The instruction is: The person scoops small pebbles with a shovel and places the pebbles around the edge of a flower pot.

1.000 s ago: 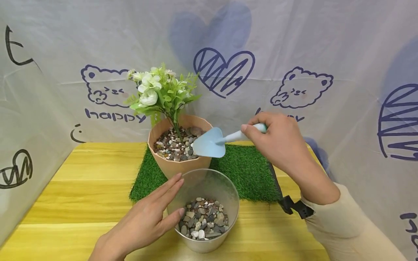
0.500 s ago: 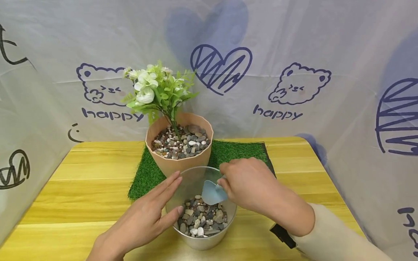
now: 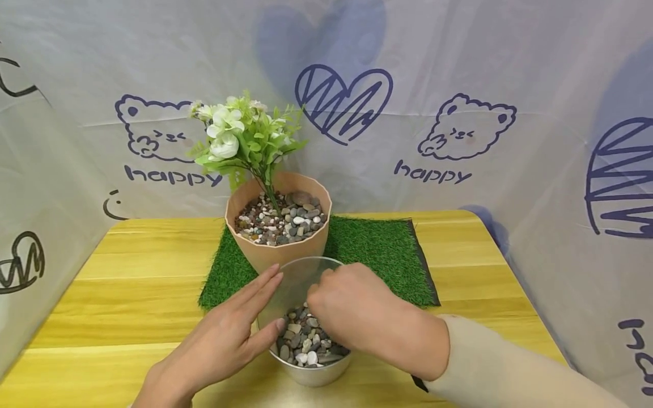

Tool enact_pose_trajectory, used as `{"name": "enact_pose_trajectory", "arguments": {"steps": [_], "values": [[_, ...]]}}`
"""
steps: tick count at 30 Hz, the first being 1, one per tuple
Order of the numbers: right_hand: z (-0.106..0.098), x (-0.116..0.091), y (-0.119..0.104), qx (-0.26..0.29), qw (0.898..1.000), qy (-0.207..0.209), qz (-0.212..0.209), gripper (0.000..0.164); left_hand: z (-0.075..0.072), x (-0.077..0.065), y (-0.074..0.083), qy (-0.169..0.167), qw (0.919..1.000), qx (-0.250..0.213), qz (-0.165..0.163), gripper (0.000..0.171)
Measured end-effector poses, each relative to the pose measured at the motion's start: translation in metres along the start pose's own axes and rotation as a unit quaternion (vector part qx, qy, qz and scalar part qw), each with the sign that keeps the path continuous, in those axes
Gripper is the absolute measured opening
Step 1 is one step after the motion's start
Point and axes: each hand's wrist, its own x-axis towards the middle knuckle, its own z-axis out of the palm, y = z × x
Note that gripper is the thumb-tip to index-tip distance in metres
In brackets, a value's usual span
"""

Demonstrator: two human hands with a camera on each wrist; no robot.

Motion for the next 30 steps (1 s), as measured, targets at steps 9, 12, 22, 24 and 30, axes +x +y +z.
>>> {"name": "enact_pose_trajectory", "arguments": {"steps": [9,12,22,24,30], "values": [[-0.005,0.012,0.022,0.159,0.977,-0.109,0.091,0.026,0.001,0.001,0.001,0.002,1.0,0.001,-0.008,0.074],[-0.002,0.011,0.031,0.216,0.959,-0.121,0.136,0.02,0.001,0.002,0.002,0.003,0.9999,0.001,-0.009,0.075],[0.008,0.004,0.037,0.282,0.937,-0.111,0.176,0.012,0.001,0.002,0.003,0.001,0.9999,0.0,-0.013,0.076],[0.008,0.003,0.036,0.284,0.935,-0.109,0.183,0.014,0.001,0.002,0.004,0.001,0.9999,0.0,-0.012,0.076],[0.013,0.003,0.027,0.288,0.932,-0.09,0.199,0.012,0.001,0.001,0.004,0.004,0.9999,0.001,-0.015,0.076]]}}
